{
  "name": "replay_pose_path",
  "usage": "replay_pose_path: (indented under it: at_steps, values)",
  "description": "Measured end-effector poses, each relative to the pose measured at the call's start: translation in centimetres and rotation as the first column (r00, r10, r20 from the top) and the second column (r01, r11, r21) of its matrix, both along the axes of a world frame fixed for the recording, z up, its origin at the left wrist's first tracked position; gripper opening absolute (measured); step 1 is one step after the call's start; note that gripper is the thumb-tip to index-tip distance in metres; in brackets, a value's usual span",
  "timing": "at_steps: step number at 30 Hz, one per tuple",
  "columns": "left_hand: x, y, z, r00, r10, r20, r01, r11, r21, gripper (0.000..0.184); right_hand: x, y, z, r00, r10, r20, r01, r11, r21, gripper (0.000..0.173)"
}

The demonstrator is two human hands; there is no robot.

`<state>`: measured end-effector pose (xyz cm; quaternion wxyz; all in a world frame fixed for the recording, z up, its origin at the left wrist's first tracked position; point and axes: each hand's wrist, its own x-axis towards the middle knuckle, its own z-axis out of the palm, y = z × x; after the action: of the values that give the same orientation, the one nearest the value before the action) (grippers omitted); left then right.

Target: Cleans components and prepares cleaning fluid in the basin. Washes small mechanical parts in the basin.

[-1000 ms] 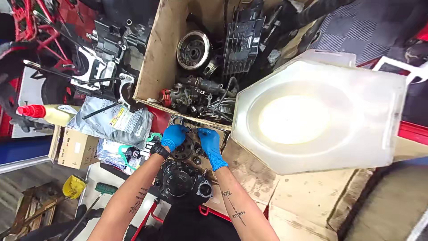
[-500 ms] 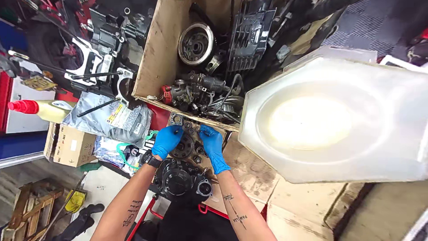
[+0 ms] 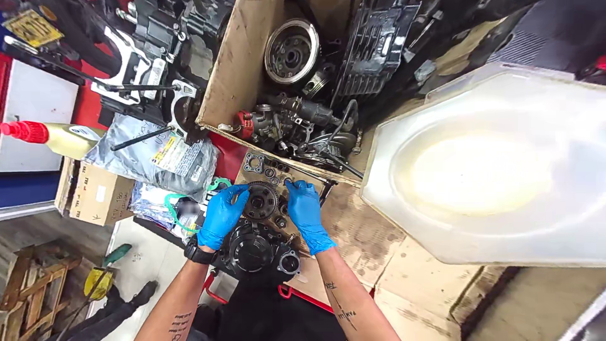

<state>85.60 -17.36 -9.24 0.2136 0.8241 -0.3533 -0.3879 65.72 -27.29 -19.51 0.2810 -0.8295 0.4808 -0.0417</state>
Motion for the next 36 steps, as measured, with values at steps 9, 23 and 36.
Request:
replay_pose_path:
  at_steps: [9,23,36]
  values:
    - [-1.1,2.1,-0.5,0.998,0.000,-0.064,-0.001,1.000,-0.013,0.040,0.7,-1.2,0.5,0.988,0.131,-0.085,-0.130,0.991,0.011,0.049]
    - [-2.2,4.5,0.7,0.997,0.032,-0.065,-0.038,0.995,-0.095,0.037,-1.4,-0.8,3.1,0.987,0.109,0.119,-0.124,0.984,0.126,0.040]
    - [-19.5,3.1,2.5,0.840,-0.462,-0.285,0.392,0.879,-0.271,0.039,-35.0,11.8,17.2,0.940,-0.334,-0.068,0.341,0.929,0.143,0.022]
